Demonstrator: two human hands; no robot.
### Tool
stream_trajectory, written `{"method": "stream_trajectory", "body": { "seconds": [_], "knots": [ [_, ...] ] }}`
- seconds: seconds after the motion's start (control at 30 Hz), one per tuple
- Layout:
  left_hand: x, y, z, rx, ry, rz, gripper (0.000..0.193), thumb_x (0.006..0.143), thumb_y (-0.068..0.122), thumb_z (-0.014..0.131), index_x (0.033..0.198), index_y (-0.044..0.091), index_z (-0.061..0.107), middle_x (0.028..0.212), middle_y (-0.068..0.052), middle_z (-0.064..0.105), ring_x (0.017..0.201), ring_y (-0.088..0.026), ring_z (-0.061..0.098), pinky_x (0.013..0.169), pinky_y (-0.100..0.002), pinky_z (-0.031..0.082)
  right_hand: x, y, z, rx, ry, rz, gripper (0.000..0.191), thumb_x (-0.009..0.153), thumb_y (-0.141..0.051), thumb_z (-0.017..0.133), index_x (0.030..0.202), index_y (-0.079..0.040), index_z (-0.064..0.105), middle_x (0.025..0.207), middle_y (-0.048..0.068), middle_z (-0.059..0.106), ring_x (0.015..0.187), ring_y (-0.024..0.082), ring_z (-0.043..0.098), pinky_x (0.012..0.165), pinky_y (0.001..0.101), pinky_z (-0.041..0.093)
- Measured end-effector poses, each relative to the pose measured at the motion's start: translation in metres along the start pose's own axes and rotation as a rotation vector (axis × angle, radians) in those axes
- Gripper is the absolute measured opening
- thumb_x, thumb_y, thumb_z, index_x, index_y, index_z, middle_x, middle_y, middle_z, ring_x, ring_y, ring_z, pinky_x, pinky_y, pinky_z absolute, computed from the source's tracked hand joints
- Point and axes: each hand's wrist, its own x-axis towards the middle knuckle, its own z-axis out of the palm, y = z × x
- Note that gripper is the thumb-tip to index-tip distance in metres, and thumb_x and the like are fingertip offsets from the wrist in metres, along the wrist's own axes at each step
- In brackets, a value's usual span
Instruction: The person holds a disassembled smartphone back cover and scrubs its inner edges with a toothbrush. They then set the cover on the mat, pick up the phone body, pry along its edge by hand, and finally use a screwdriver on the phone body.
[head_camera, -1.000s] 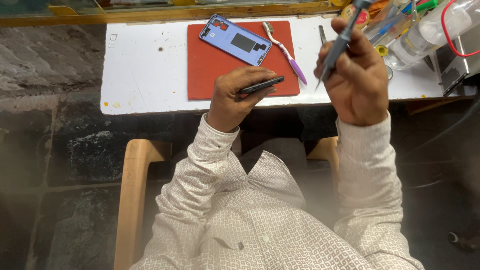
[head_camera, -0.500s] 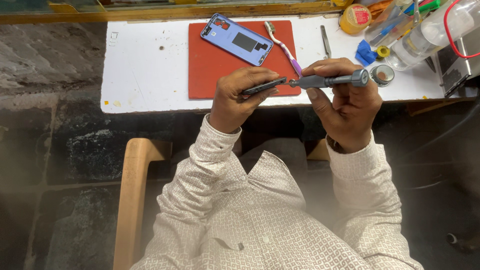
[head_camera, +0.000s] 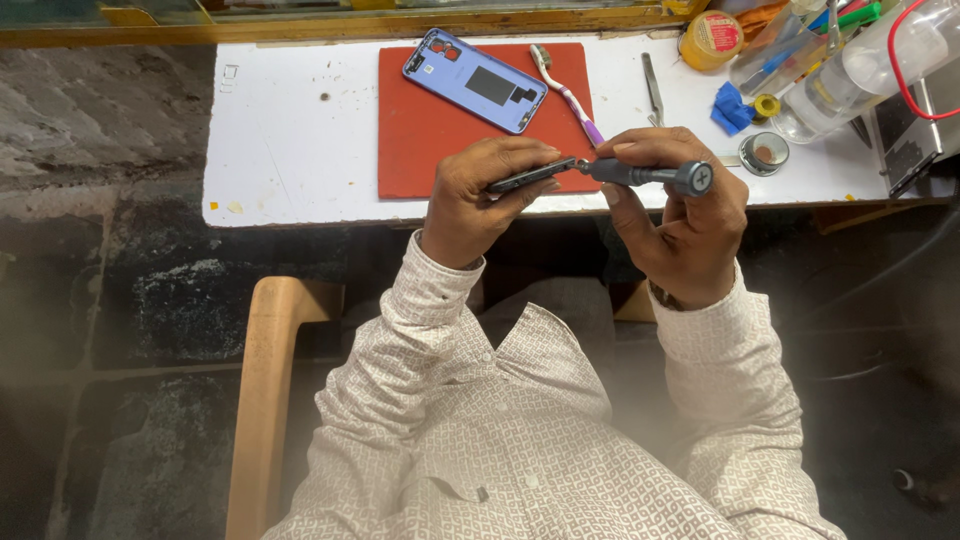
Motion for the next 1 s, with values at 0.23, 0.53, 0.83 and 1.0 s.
{"method": "stream_trajectory", "body": {
  "seconds": [0.23,0.53,0.83,1.0],
  "knots": [
    [0.0,0.001,0.002,0.047,-0.009,0.028,0.029,0.09,0.003,0.083,0.118,0.007,0.075,0.114,-0.01,0.076,0.102,-0.019,0.076,0.087,-0.028,0.065,0.004,-0.001,-0.002,-0.136,-0.111,-0.023,0.034,0.104,0.008,0.069,0.133,0.001,0.053,0.125,0.02,0.07,0.113,0.027,0.073,0.096,0.0345,0.061],
    [-0.001,-0.002,0.004,0.046,-0.023,0.053,0.029,0.09,0.003,0.082,0.118,0.008,0.074,0.114,-0.01,0.077,0.104,-0.021,0.077,0.089,-0.028,0.066,-0.001,0.003,-0.003,0.01,-0.128,0.035,0.039,0.112,0.012,0.055,0.145,0.001,0.038,0.128,0.018,0.065,0.117,0.023,0.071,0.101,0.0319,0.062],
    [0.001,0.001,0.001,0.048,0.0,0.028,0.031,0.088,0.003,0.084,0.117,0.007,0.074,0.114,-0.01,0.076,0.102,-0.02,0.076,0.087,-0.029,0.064,-0.005,0.009,0.002,0.093,-0.098,0.037,0.036,0.111,0.012,0.055,0.142,-0.002,0.043,0.127,0.019,0.063,0.12,0.026,0.07,0.099,0.0319,0.062],
    [0.001,0.002,0.001,0.064,-0.019,0.038,0.03,0.088,0.003,0.084,0.117,0.007,0.075,0.113,-0.01,0.077,0.102,-0.02,0.076,0.088,-0.029,0.065,-0.001,0.004,-0.003,0.013,-0.137,0.057,0.036,0.109,0.014,0.057,0.139,0.0,0.043,0.122,0.02,0.065,0.118,0.028,0.071,0.101,0.0357,0.062]
  ]
}}
